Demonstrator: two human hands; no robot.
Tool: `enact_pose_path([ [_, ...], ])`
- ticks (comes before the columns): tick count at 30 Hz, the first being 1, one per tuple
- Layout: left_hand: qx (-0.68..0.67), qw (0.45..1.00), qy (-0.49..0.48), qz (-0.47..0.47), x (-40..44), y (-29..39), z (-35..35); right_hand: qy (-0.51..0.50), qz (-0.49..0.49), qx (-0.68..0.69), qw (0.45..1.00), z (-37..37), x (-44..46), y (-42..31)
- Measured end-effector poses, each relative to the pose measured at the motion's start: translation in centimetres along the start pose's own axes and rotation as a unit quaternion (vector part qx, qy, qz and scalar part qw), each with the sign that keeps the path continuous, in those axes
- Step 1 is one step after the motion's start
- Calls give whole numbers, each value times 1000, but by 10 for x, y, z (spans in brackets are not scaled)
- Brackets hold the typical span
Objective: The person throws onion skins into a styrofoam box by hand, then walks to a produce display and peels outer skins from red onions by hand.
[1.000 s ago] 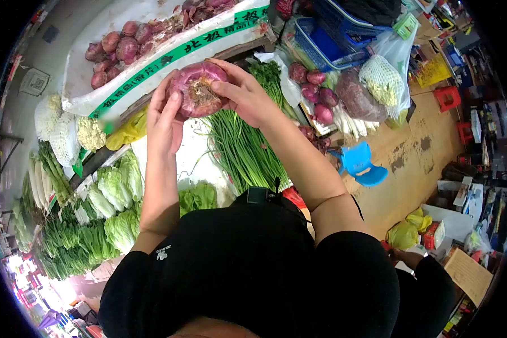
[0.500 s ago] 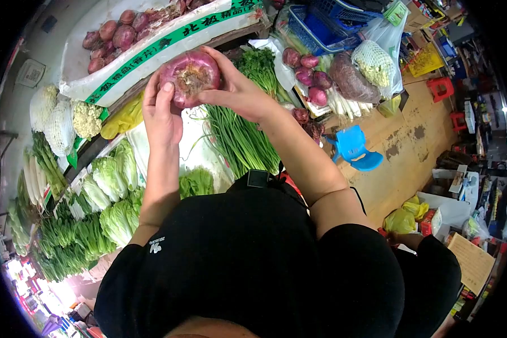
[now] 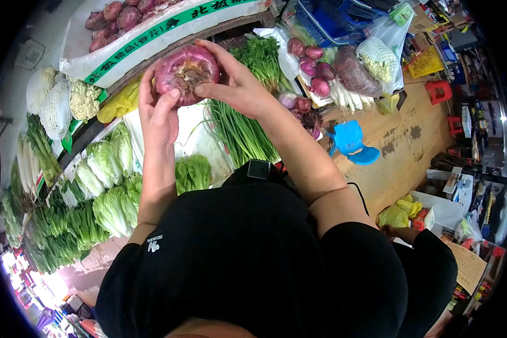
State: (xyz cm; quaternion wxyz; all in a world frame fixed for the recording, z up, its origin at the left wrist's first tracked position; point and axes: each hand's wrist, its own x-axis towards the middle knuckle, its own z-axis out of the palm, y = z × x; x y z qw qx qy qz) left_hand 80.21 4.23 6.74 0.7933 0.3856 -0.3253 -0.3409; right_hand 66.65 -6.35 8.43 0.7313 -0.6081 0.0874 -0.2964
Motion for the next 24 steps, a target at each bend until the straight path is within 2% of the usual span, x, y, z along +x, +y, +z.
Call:
enact_pose_path([
  [3,-15,1000,19,-7,-4,2,-3,2,24,-8,1000,8,-1,-2],
  [6,-54,996,46,-49,-9,3,-5,-7,-29,-21,999,13,-2,11],
  [9,-75,993,4,-88,-12,12,-8,10,-30,-48,998,13,-3,15],
  [12,22,992,-103,-70,-11,23,-13,57,62,128,988,11,-9,13],
  [15,156,975,-158,-8,-1,15,-20,28,102,284,953,3,-11,16],
  [19,101,984,-145,-7,3,5,-8,36,134,362,922,3,-18,16],
  [22,35,990,-135,-25,1,1,4,35,154,466,871,1,-24,14],
  [24,52,991,-125,5,2,-9,8,42,186,508,840,-3,-28,14],
])
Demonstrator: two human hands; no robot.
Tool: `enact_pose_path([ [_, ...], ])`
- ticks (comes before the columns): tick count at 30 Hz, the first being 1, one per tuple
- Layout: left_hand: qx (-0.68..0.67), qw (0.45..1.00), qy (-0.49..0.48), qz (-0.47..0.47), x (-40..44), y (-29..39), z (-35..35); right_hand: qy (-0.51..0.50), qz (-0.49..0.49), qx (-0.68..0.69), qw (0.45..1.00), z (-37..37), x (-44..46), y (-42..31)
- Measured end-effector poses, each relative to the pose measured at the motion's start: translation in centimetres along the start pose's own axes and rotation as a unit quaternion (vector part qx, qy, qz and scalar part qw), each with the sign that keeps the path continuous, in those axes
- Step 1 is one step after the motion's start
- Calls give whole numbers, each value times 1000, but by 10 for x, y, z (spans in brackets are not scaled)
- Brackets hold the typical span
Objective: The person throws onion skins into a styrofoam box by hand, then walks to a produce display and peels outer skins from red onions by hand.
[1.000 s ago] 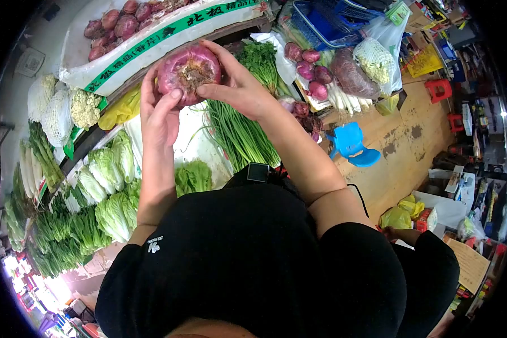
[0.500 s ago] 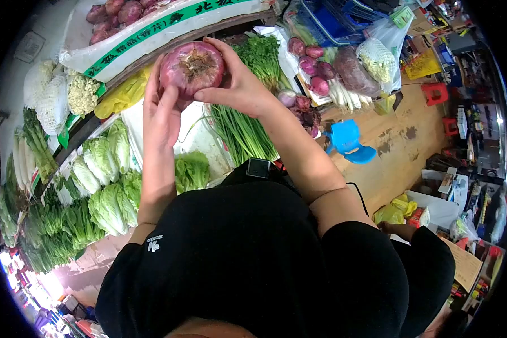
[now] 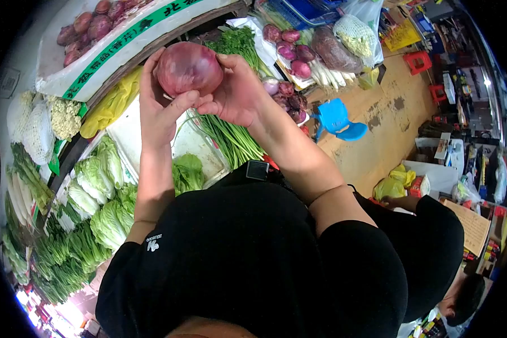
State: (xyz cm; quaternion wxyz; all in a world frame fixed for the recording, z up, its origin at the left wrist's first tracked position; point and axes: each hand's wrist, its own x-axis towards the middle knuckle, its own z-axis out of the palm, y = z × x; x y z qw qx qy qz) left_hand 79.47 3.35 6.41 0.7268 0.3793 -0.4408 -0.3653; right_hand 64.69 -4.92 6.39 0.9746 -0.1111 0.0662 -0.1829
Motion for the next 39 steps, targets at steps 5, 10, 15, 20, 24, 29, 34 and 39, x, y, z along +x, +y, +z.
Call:
enact_pose_path([
  [5,5,1000,14,20,0,-4,20,13,8,43,999,0,-16,-4],
  [10,71,997,-3,43,-2,-8,35,11,7,67,998,3,-35,-9],
  [15,102,995,-10,16,-15,-24,63,-21,-6,61,998,-15,-62,-22],
  [20,183,977,-106,-35,-40,-65,98,106,-87,-139,981,-56,-118,-44],
  [24,383,897,-219,-28,-74,-97,109,145,-88,-205,964,-121,-181,-75],
  [29,457,825,-289,-162,-125,-108,79,348,-149,-229,897,-214,-257,-74],
  [34,538,762,-270,-239,-177,-109,17,472,-176,-155,850,-287,-294,-64],
  [39,559,741,-241,-282,-196,-99,-5,565,-145,-240,776,-328,-283,-55],
])
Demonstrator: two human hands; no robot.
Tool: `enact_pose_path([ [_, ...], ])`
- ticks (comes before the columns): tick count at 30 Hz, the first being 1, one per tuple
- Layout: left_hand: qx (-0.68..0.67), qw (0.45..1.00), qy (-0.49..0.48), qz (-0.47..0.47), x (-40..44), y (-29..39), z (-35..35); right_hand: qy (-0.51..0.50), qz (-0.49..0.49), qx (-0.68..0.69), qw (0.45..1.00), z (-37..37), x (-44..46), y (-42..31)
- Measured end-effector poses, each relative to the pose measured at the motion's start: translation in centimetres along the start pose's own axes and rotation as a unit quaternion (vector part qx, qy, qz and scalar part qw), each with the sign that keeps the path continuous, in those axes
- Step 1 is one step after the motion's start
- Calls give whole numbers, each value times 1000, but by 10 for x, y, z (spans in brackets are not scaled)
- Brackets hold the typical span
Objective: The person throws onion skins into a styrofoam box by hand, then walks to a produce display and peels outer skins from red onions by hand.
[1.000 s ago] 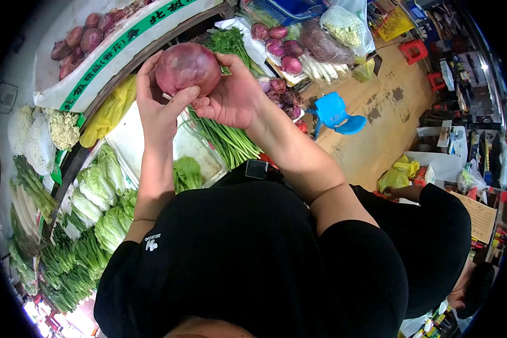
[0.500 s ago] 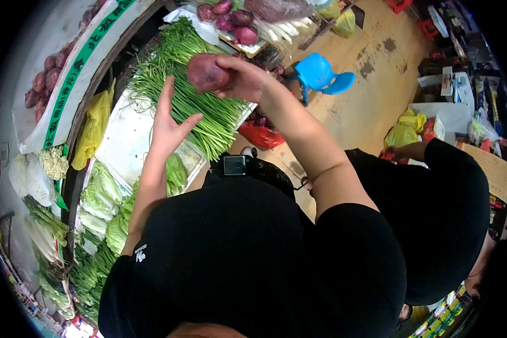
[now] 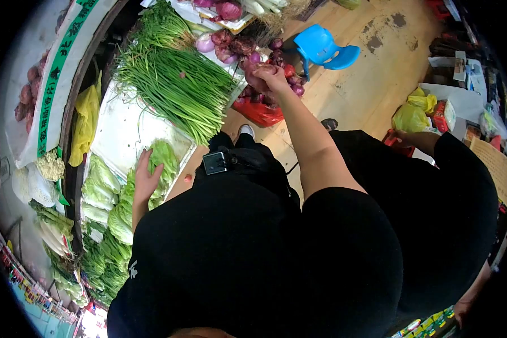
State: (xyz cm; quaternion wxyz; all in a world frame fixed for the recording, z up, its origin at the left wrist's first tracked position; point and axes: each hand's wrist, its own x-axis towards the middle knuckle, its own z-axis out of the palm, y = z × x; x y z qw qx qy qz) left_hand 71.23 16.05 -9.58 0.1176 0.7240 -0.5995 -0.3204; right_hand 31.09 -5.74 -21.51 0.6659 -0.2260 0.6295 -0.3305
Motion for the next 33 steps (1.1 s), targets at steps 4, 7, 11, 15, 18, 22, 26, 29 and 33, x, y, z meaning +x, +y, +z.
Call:
enact_pose_path([
  [4,8,999,-3,-32,-1,-1,0,57,58,-30,996,20,34,25],
  [7,-11,999,13,-52,-5,-1,-2,4,61,28,998,34,45,16],
  [11,7,995,17,-96,-12,-6,-4,-3,-64,-42,997,65,63,-15],
  [15,31,996,20,-86,-12,-17,-3,14,-258,-213,942,98,110,-40],
  [18,0,997,32,-71,-13,-32,3,-41,-278,-245,928,135,115,-69],
  [22,-44,995,40,-82,-16,-40,4,6,-352,-371,860,173,130,-83],
  [26,-65,990,5,-127,-14,-54,-5,41,-341,-275,898,187,133,-81],
  [29,-75,990,7,-121,-5,-65,-18,98,-314,-261,908,186,108,-94],
  [33,-115,990,30,-78,8,-95,-26,151,-366,-213,893,165,119,-85],
])
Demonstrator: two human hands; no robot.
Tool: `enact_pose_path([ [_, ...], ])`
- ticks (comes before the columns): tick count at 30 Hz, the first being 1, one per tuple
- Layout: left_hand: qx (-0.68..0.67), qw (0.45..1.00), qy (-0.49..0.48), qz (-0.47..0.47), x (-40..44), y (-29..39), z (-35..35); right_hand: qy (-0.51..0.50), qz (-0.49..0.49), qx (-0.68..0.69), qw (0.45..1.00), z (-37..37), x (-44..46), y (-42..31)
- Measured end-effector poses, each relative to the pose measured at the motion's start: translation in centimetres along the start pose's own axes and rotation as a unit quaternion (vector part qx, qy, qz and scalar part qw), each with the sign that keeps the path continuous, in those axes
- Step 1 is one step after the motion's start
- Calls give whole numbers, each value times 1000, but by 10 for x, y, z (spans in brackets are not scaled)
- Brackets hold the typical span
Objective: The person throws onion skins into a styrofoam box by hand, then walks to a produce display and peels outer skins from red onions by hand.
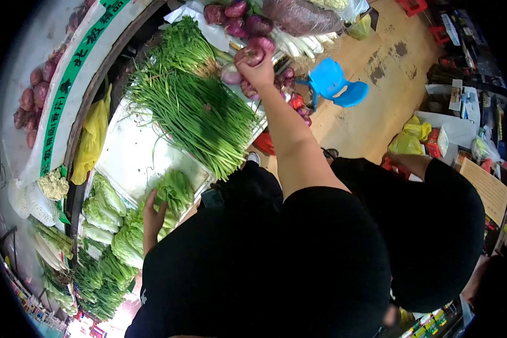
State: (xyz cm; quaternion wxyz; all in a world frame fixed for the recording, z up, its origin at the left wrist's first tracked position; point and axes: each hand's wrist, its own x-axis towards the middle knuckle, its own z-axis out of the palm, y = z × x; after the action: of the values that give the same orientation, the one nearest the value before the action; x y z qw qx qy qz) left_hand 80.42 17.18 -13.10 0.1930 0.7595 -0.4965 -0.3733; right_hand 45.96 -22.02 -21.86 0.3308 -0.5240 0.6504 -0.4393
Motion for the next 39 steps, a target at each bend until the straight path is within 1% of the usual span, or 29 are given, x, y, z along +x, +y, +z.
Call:
enact_pose_path([
  [1,-22,1000,3,8,4,-4,-4,13,48,-44,998,-7,-3,-2],
  [2,30,999,7,31,9,4,-11,39,50,-20,998,-10,-5,10],
  [3,16,999,8,38,16,5,-16,65,52,4,996,-12,-7,22],
  [5,-11,999,8,42,19,-1,-24,76,64,2,995,-24,-15,38],
  [6,4,998,5,54,22,-8,-26,81,107,-17,991,-28,-19,43],
  [9,10,998,-7,67,32,-25,-30,101,126,-62,985,-42,-36,35],
  [10,28,998,-24,51,35,-25,-32,108,126,-37,985,-44,-35,53],
  [13,33,995,-69,61,50,-34,-30,128,99,-64,985,-50,-35,55],
  [14,28,994,-92,54,55,-32,-31,137,113,-71,982,-51,-35,54],
  [17,29,994,-103,-2,67,-19,-30,119,88,-90,985,-63,-33,41],
  [18,11,995,-103,-12,66,-16,-28,119,76,-87,986,-66,-28,57],
  [21,-45,995,-84,-34,70,-3,-19,119,83,-86,986,-71,-20,83],
  [22,-43,995,-84,-39,69,-6,-14,110,99,-74,986,-74,-24,68],
  [25,-2,995,-99,-17,60,6,-4,98,83,-104,986,-75,-23,70],
  [26,25,995,-93,40,57,11,1,77,85,-108,988,-77,-23,56],
  [29,29,994,-94,56,53,36,15,64,75,-104,990,-71,-11,43],
  [30,23,995,-79,59,52,45,19,74,40,-104,991,-65,-3,53],
  [33,-7,996,-68,49,52,64,28,51,73,-83,993,-55,8,37],
  [36,22,997,-57,48,52,76,31,16,49,-97,994,-44,15,41],
  [39,12,998,-46,30,48,80,35,-25,37,-132,990,-39,16,46],
])
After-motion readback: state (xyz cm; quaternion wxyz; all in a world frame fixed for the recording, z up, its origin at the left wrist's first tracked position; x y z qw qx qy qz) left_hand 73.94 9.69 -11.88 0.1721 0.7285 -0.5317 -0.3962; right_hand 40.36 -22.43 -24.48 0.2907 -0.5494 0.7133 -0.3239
